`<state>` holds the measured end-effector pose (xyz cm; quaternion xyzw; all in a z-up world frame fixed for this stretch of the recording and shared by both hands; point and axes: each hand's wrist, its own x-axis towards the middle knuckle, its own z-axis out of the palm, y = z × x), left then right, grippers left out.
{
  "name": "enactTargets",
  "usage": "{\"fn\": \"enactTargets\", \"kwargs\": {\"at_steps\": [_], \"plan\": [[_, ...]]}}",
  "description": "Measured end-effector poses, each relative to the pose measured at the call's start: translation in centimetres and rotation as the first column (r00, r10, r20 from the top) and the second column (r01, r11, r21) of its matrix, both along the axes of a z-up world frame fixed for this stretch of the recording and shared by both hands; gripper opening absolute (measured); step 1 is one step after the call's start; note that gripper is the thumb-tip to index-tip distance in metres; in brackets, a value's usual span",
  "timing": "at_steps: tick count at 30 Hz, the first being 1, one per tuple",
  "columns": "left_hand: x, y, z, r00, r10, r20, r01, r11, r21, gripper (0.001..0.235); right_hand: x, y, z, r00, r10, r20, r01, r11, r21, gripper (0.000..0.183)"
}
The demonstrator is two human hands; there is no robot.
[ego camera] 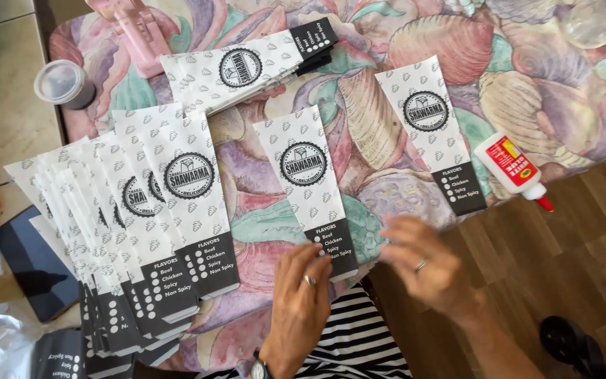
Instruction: Applying glue to the edges of paper food wraps and pressing them to seal the packaging.
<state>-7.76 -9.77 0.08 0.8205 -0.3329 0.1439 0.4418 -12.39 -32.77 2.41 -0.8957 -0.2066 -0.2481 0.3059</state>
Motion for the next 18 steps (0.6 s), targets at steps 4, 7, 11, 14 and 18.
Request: {"fn": "enactTargets", "kwargs": {"at_steps": [4,7,11,14,18], "plan": [[-1.2,0.4,0.9,0.998,-0.052,0.046,0.053,0.998,-0.015,0.014,1.1,2.7,-0.2,0.978,0.207,-0.039,-0.202,0.975,0.091,0.023],[-0.9,0.3,0.2,0.995,-0.06,0.074,0.059,0.998,0.011,0.014,2.1,2.7,-0.2,0.969,0.241,-0.047,-0.241,0.97,0.0,0.028],[-0.5,0.2,-0.2,0.995,-0.083,0.056,0.079,0.995,0.065,0.018,2.5,2.3,-0.4,0.966,0.252,-0.061,-0.253,0.968,-0.003,0.033],[-0.2,0.1,0.0,0.993,-0.09,0.073,0.087,0.996,0.035,0.013,2.6,2.2,-0.8,0.967,0.254,-0.021,-0.254,0.967,0.003,0.027],[-0.2,-0.1,-0.3,0.995,-0.075,0.064,0.078,0.996,-0.032,0.01,2.4,2.0,-1.2,0.965,0.26,-0.026,-0.259,0.965,0.05,0.023]]}}
